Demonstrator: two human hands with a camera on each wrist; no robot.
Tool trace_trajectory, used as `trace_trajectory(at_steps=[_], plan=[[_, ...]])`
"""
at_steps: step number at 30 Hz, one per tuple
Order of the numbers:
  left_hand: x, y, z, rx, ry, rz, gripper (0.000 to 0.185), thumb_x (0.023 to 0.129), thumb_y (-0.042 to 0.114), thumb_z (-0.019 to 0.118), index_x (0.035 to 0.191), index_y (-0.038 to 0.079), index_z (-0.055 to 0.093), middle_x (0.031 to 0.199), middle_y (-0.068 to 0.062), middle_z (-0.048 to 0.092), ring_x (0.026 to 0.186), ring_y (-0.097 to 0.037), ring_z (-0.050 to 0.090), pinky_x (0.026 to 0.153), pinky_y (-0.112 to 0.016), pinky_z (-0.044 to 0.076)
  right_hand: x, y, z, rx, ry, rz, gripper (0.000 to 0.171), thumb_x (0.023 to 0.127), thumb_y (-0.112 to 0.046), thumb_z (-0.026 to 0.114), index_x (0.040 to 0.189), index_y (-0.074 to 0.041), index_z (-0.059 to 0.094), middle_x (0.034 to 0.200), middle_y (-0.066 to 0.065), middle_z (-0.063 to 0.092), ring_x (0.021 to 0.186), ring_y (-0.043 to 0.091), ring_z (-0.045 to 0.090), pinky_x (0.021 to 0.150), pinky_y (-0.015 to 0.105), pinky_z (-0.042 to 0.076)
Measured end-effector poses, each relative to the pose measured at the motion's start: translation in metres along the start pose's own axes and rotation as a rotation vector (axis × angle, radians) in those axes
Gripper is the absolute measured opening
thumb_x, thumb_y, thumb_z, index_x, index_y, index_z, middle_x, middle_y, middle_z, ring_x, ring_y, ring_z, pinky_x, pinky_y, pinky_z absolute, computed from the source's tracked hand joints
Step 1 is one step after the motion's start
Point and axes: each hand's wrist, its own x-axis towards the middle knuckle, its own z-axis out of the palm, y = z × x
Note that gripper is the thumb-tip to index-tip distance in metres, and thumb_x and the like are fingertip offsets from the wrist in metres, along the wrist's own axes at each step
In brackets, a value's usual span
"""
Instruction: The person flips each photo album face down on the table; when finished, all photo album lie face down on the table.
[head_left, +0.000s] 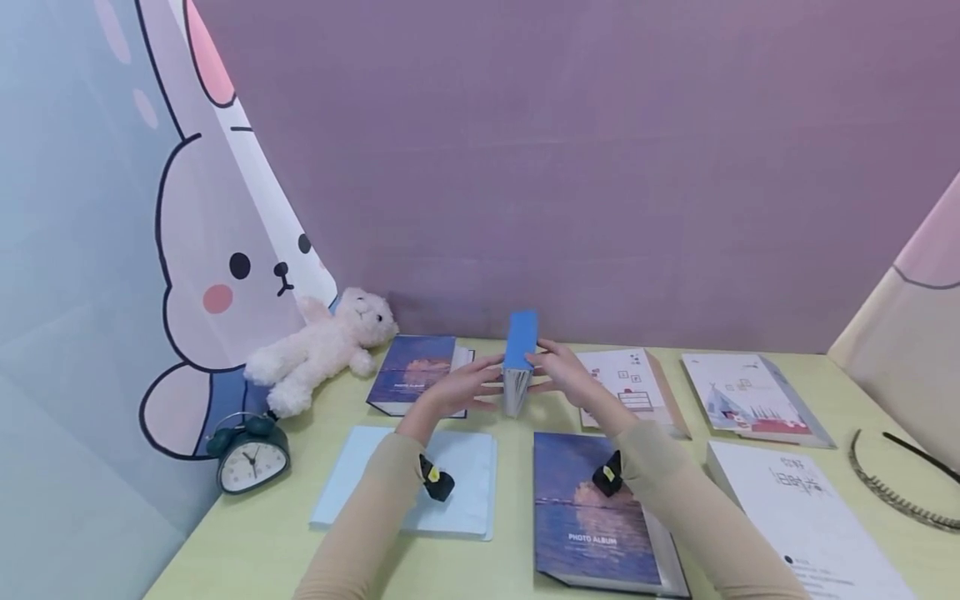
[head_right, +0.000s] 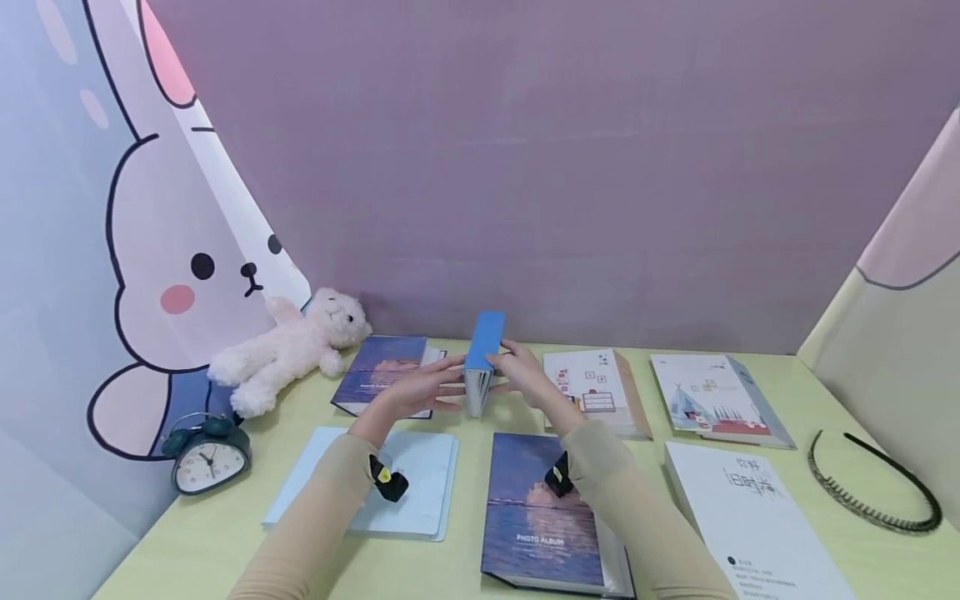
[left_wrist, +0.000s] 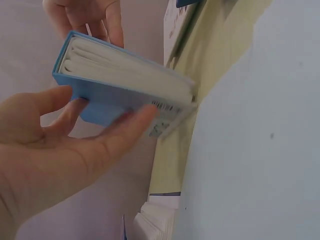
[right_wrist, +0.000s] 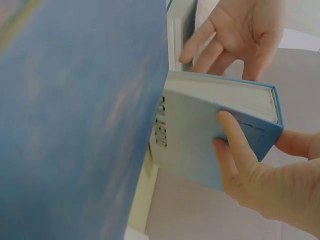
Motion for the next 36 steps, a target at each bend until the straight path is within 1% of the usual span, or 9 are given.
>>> trace_trajectory(at_steps=[4,10,12,15,17,19,24,30,36], plan=[[0.001,-0.002,0.002,0.071,-0.008,-0.012,0.048,0.103,0.029,0.035,0.15,0.027,0.024,0.157,-0.012,0.013,0.141,-0.044,0.014,0.107,-0.063,0.027,-0.002,0.003,-0.004,-0.014,-0.011,0.009,0.056,0.1,-0.015,0.04,0.148,0.002,0.016,0.141,0.029,0.036,0.124,0.043,0.044,0.099,0.055,0.043],[-0.002,0.0,0.004,0.134,-0.056,-0.048,0.049,0.102,0.033,0.036,0.149,0.034,0.022,0.158,-0.009,0.008,0.138,-0.045,0.023,0.106,-0.062,0.03,-0.003,0.004,-0.01,-0.118,-0.028,0.005,0.068,0.096,-0.031,0.053,0.145,0.004,0.023,0.14,0.029,0.038,0.125,0.042,0.044,0.094,0.051,0.048],[-0.002,0.0,0.005,0.149,-0.062,-0.055,0.05,0.102,0.035,0.037,0.149,0.031,0.023,0.158,-0.009,0.01,0.138,-0.043,0.025,0.106,-0.06,0.032,-0.005,0.003,-0.013,-0.158,-0.038,0.005,0.07,0.093,-0.031,0.057,0.145,0.004,0.025,0.139,0.029,0.039,0.124,0.042,0.046,0.093,0.05,0.049],[0.0,-0.003,0.003,0.183,-0.067,-0.069,0.051,0.101,0.036,0.039,0.149,0.022,0.028,0.157,-0.01,0.018,0.139,-0.038,0.026,0.105,-0.058,0.034,-0.007,0.002,-0.017,-0.21,-0.045,0.011,0.069,0.092,-0.029,0.058,0.144,0.005,0.027,0.137,0.03,0.041,0.121,0.041,0.048,0.092,0.048,0.05],[0.0,-0.006,0.0,0.198,-0.067,-0.081,0.052,0.101,0.036,0.039,0.147,0.014,0.031,0.155,-0.012,0.023,0.139,-0.036,0.027,0.105,-0.057,0.035,-0.007,0.003,-0.02,-0.213,-0.044,0.023,0.068,0.092,-0.027,0.059,0.143,0.006,0.028,0.136,0.03,0.043,0.121,0.04,0.049,0.093,0.048,0.049],[-0.001,-0.009,-0.002,0.198,-0.06,-0.096,0.051,0.101,0.034,0.04,0.146,0.009,0.034,0.153,-0.012,0.026,0.14,-0.035,0.026,0.106,-0.055,0.035,-0.007,0.007,-0.023,-0.221,-0.05,0.037,0.067,0.092,-0.026,0.058,0.142,0.007,0.029,0.134,0.029,0.045,0.119,0.039,0.051,0.095,0.048,0.049],[-0.003,-0.014,-0.005,0.178,-0.042,-0.109,0.05,0.101,0.031,0.04,0.144,0.006,0.036,0.154,-0.014,0.025,0.14,-0.038,0.022,0.109,-0.05,0.033,-0.006,0.013,-0.026,-0.231,-0.061,0.087,0.066,0.092,-0.027,0.059,0.14,0.01,0.031,0.128,0.027,0.051,0.112,0.034,0.057,0.097,0.047,0.047],[-0.004,-0.015,-0.006,0.198,-0.011,-0.117,0.052,0.101,0.03,0.041,0.144,0.001,0.034,0.151,-0.018,0.029,0.138,-0.037,0.028,0.108,-0.048,0.037,-0.004,0.017,-0.029,-0.262,-0.073,0.118,0.063,0.092,-0.027,0.059,0.136,0.011,0.036,0.123,0.025,0.055,0.104,0.028,0.06,0.096,0.046,0.048],[-0.003,-0.016,-0.008,0.175,0.002,-0.119,0.05,0.102,0.026,0.04,0.144,0.001,0.032,0.151,-0.018,0.028,0.139,-0.035,0.027,0.107,-0.046,0.038,-0.004,0.018,-0.031,-0.238,-0.105,0.15,0.047,0.092,-0.019,0.057,0.123,0.014,0.046,0.114,0.022,0.056,0.102,0.027,0.058,0.096,0.045,0.048]])
